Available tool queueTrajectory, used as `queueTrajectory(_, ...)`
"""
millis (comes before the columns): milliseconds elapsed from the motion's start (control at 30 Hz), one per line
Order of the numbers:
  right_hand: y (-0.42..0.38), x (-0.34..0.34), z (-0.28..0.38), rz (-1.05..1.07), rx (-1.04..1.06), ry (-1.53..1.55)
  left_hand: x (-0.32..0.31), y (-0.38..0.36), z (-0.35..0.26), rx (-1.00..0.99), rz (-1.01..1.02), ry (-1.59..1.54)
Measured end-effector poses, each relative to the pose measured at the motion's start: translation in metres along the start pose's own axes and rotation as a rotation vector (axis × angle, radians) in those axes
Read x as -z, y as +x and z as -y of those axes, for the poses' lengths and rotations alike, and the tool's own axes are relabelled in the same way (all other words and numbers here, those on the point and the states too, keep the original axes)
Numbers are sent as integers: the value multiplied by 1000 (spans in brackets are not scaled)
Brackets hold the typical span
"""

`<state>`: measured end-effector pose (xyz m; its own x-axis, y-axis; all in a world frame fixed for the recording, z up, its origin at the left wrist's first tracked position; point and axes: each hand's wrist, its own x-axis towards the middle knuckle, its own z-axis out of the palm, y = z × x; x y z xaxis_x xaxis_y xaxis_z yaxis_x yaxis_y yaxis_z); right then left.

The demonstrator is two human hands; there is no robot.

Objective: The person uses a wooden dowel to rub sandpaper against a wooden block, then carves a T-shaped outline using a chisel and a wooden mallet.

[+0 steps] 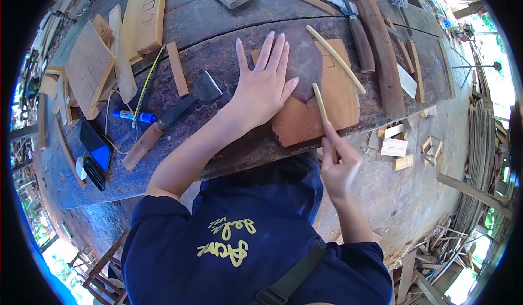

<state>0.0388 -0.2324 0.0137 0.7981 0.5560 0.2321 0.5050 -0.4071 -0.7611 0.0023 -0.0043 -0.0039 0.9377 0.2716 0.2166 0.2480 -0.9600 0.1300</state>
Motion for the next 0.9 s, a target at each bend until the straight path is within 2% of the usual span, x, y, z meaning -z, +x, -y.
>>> queueTrajectory(167,-3,1,3,77,61,-29,0,-1,2,-7,0,-1)
queueTrajectory(233,4,0,-5,-50,65,17,1,-1,1,-5,8,-11)
queueTrajectory(267,0,0,1,-8,21,-24,2,-1,1,2,11,-19)
queueTrajectory(400,-11,-1,14,151,64,-38,2,0,2,0,16,-5)
queueTrajectory(433,-10,-1,9,150,62,-37,1,-1,2,1,18,-6)
queueTrajectory(533,0,-2,-5,-40,52,20,2,-1,1,8,22,-11)
queueTrajectory(667,-12,-4,12,78,38,-26,1,-1,1,3,14,-5)
queueTrajectory(900,-3,-5,-3,10,51,10,2,-2,1,8,19,-6)
